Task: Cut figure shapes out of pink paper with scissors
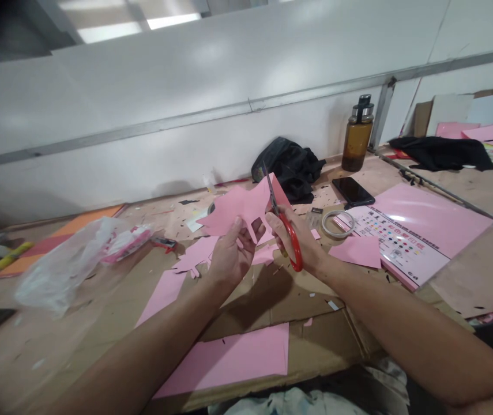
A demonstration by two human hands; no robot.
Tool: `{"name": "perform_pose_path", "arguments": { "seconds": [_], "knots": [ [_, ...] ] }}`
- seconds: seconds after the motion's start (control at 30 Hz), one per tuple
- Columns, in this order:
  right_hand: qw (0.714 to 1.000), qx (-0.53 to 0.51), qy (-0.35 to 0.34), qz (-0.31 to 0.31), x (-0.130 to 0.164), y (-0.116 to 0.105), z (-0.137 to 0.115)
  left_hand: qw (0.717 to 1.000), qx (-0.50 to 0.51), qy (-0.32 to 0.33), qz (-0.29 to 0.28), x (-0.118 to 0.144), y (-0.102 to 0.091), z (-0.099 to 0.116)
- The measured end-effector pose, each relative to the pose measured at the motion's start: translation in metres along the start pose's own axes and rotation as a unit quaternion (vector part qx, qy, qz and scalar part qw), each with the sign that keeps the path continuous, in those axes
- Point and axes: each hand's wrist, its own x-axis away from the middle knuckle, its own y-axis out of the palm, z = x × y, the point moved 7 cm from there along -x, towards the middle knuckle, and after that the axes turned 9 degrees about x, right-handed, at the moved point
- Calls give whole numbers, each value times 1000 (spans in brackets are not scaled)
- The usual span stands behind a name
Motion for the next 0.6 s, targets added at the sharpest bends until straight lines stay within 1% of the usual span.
{"name": "perform_pose_path", "arguments": {
  "seconds": [0.23, 0.4, 0.6],
  "knots": [
    [1000, -3, 9, -14, -3, 1, 4, 1000, 20, 4, -5, -1, -2, 1],
    [1000, 2, 5, -14, -3, 1, 4, 1000, 4, 9, -10, -3, -3, 2],
    [1000, 0, 0, -17, -2, 0, 2, 997, -37, 57, -20, -9, -8, 6]
  ]
}}
